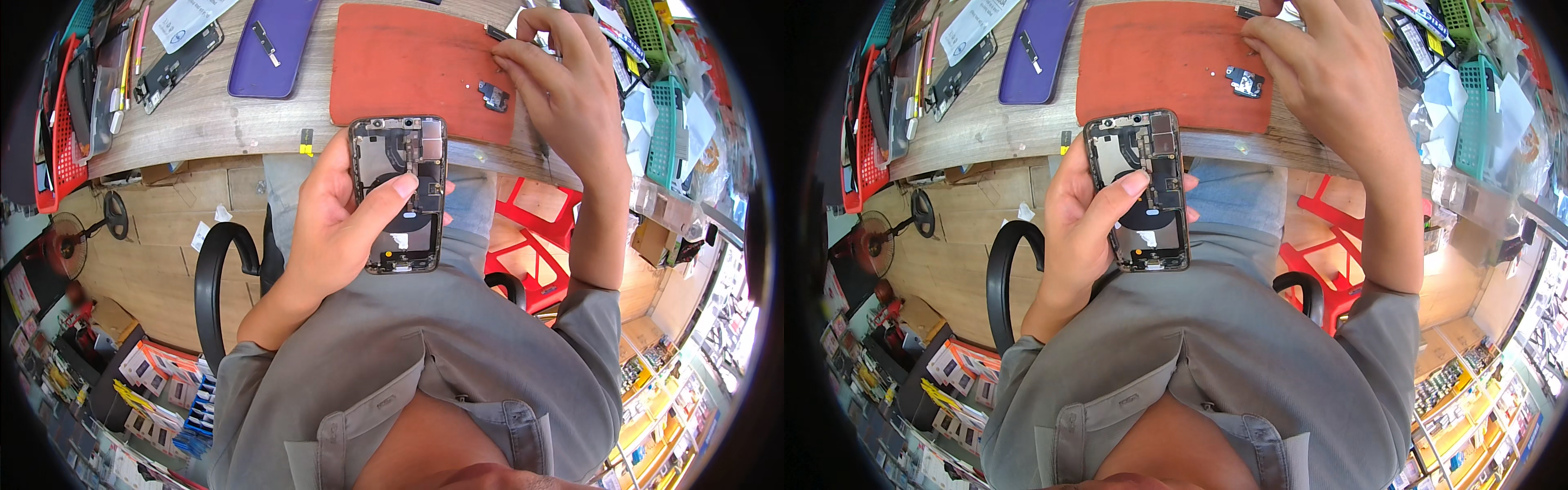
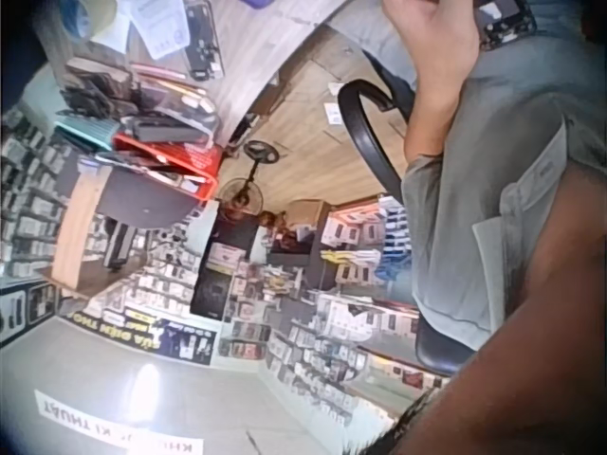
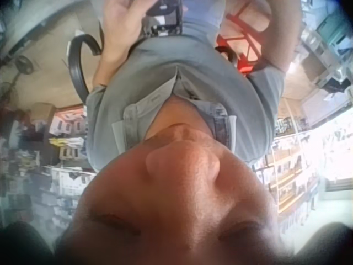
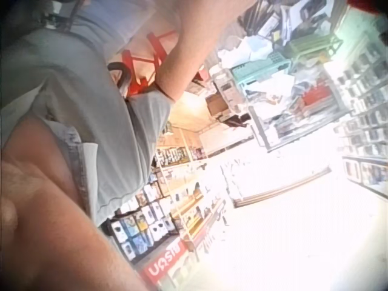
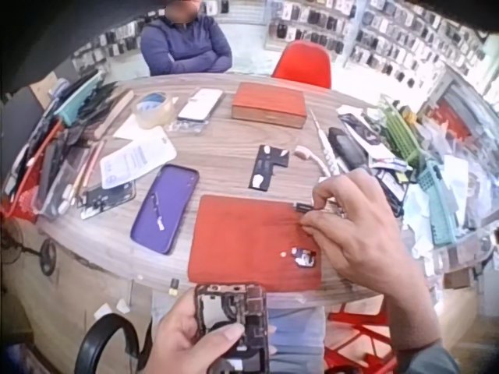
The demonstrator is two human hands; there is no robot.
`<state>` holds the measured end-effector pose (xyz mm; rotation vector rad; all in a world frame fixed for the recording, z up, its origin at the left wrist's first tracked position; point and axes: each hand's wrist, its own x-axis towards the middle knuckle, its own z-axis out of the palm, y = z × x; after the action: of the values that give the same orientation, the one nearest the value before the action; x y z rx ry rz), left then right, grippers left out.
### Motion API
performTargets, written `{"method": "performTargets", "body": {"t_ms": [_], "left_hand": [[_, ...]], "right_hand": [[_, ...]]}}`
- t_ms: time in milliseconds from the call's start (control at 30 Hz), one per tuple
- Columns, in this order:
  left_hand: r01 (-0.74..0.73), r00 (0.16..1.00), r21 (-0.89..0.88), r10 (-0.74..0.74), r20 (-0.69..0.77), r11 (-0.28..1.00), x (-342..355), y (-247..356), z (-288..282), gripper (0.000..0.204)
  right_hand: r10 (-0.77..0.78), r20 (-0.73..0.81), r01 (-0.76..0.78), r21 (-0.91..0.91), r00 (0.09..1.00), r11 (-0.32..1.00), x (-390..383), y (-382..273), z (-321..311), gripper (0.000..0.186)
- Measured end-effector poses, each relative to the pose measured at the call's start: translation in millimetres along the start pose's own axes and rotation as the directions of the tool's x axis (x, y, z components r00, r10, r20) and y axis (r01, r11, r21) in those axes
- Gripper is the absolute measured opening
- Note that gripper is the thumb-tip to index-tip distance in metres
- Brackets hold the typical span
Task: The person disassembles a smartphone using a screwdriver and tweezers, removing screws and small internal components. They place the removed parts on a red mat and continue to manipulate the phone's internal frame and connectors.
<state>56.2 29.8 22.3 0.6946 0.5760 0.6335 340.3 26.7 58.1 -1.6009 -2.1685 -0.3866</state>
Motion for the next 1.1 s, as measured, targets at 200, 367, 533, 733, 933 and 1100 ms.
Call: {"method": "performTargets", "body": {"t_ms": [200,367,533,733,933,1100], "left_hand": [[-0.011,1.0,-0.01,0.011,0.009,1.0,0.3,-0.2,0.2,0.042],[-0.008,1.0,0.007,0.008,0.0,1.0,1.4,-0.5,1.2,0.042],[0.014,1.0,0.021,-0.014,-0.002,1.0,1.1,3.1,3.1,0.042],[0.086,0.996,0.083,-0.088,0.021,0.993,0.2,16.9,5.9,0.043],[-0.015,0.992,0.198,-0.01,0.128,0.98,-4.7,24.9,2.2,0.05],[0.044,0.988,0.147,-0.065,0.141,0.988,-8.1,33.1,2.7,0.053]], "right_hand": [[-0.013,0.064,0.018,-0.09,0.998,0.996,-5.3,4.3,5.9,0.017],[-0.026,-0.006,0.026,-0.068,1.0,0.997,-4.8,3.2,10.0,0.017],[-0.015,-0.053,0.02,0.107,0.998,0.994,-15.2,-17.7,-9.8,0.024],[-0.189,-0.109,0.214,0.305,0.976,0.928,-22.4,-56.1,-23.4,0.033],[-0.284,-0.109,0.304,0.323,0.953,0.896,-16.9,-63.3,-27.7,0.037],[-0.297,-0.083,0.308,0.282,0.951,0.909,-19.8,-62.3,-32.0,0.041]]}}
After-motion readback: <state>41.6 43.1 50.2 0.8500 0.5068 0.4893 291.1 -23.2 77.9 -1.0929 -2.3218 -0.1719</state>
